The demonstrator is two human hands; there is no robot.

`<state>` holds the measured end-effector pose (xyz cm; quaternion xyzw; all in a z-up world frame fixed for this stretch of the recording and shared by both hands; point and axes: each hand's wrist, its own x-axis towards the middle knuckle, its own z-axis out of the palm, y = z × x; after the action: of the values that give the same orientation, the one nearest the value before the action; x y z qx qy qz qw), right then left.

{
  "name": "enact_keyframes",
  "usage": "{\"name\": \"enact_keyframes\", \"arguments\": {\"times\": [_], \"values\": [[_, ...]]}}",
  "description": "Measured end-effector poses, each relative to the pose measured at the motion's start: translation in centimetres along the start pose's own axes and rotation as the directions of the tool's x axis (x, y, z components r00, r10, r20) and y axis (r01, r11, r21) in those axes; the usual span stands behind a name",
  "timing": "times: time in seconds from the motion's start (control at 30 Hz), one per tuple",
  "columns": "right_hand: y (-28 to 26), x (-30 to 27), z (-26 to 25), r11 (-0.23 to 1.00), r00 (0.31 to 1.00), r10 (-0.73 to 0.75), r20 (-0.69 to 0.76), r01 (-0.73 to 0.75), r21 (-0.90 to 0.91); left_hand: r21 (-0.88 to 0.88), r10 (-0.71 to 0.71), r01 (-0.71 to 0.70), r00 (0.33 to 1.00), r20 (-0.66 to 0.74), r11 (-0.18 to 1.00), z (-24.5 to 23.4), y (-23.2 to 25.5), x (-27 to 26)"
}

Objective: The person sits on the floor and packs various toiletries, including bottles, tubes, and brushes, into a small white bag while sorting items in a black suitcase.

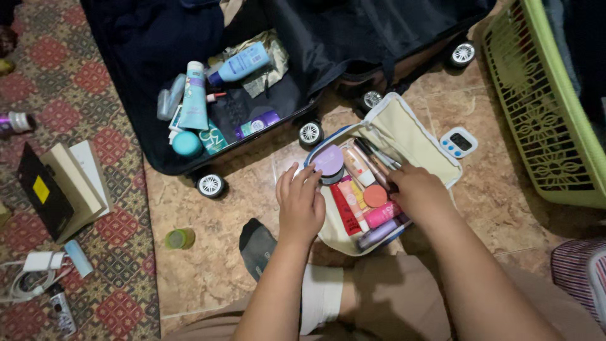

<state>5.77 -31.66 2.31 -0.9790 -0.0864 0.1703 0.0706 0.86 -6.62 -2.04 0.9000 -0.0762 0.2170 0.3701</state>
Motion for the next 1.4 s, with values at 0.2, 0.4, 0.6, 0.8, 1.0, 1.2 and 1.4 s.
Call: {"name": "enact_keyframes", "arguments": {"times": [0.2,0.4,0.6,0.8,1.0,1.2,1.4], "values": [[-0.6,0.0,0.2,1.000,0.999,-0.009,-0.039,0.009,-0.002,-0.017,0.008,-0.008,1.000,-0.005,1.000,0.0,-0.1,-0.1],[-0.4,0.1,1.0,0.997,0.991,-0.039,-0.131,0.046,0.054,-0.020,0.000,0.000,1.000,0.009,1.000,0.0,-0.2,-0.1],[0.2,0.4,2.0,0.995,0.996,-0.055,-0.066,0.061,0.084,-0.017,-0.014,0.015,1.000,0.027,1.000,-0.1,-0.2,-0.2],[1.2,0.5,1.4,0.960,0.994,-0.062,-0.086,0.083,0.267,-0.017,-0.024,0.024,1.000,0.019,1.000,0.1,-0.3,-0.2],[0.9,0.5,0.8,0.970,0.985,0.139,0.099,-0.155,0.188,-0.022,-0.028,0.028,1.000,-0.001,0.999,0.3,-0.6,-0.3],[-0.4,0.0,0.4,0.985,0.991,0.133,0.017,-0.134,0.108,-0.038,-0.035,0.035,0.999,0.002,0.999,0.2,-0.5,-0.2],[-1.1,-0.1,0.1,0.992,0.994,0.105,-0.029,-0.103,0.079,-0.049,-0.053,0.053,0.999,-0.006,0.997,0.3,-1.2,-0.5]]}}
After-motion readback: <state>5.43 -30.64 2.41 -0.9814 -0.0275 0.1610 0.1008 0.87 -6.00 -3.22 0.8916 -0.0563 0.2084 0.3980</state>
